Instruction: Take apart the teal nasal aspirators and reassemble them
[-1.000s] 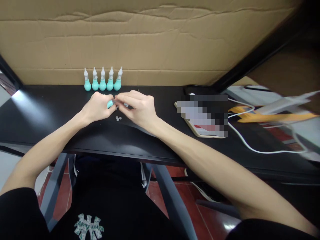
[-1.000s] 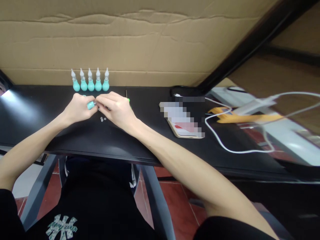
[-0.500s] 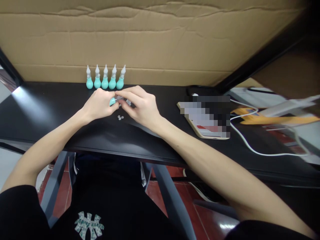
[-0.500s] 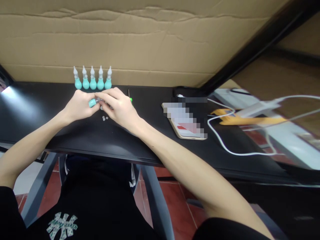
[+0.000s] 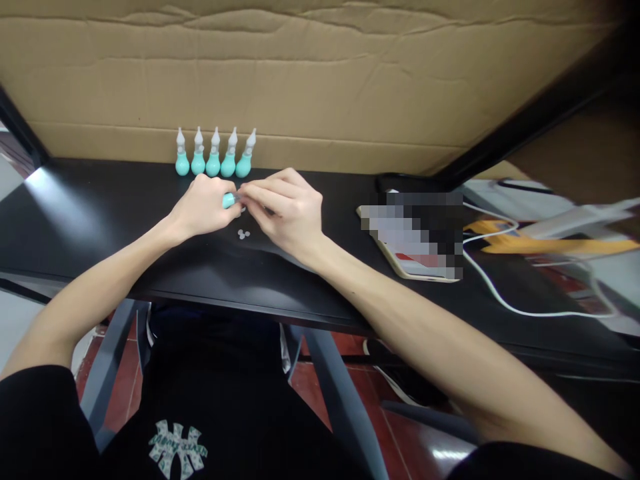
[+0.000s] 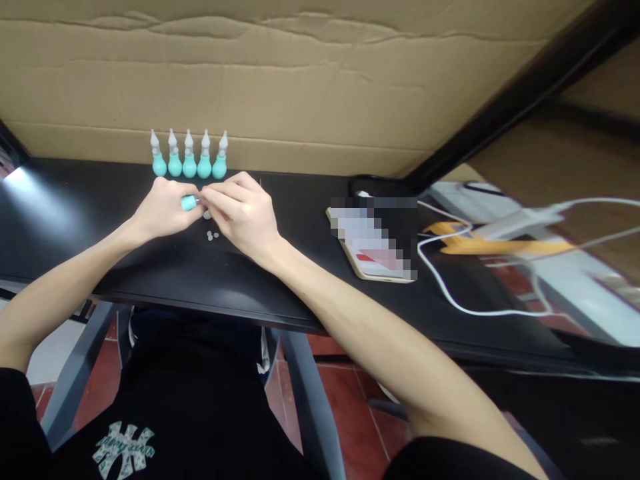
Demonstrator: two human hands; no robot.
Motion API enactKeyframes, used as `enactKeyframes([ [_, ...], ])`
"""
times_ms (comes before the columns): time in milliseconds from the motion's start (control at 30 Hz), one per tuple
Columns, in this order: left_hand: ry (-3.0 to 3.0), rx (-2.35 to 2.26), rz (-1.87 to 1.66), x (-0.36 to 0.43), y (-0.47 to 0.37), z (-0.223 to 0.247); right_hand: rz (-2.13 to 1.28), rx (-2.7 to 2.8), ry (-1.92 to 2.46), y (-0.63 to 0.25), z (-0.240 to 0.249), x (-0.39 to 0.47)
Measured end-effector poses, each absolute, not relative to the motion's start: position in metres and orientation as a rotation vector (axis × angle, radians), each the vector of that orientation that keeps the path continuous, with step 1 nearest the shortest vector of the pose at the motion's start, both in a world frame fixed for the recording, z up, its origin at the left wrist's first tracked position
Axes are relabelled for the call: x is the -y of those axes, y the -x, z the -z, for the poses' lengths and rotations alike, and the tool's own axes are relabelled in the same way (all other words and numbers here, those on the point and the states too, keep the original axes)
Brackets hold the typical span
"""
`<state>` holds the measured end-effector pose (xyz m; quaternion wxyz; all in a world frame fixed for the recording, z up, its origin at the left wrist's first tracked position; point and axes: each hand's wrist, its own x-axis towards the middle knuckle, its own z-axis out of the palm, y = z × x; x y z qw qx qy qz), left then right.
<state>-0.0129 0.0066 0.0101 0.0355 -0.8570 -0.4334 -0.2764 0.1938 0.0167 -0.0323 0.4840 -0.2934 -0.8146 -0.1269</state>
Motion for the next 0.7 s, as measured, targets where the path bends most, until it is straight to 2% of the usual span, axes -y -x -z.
enactKeyframes([
  [333,2.490,1.350,0.398,0.000,0.012,-0.012,0.256,2.089,0.698,-0.192,0.027,-0.012],
  [700,2.490,1.279,0.389,-0.005,0.016,-0.011,0.076,2.156,0.715,-0.194,0.019,-0.009],
])
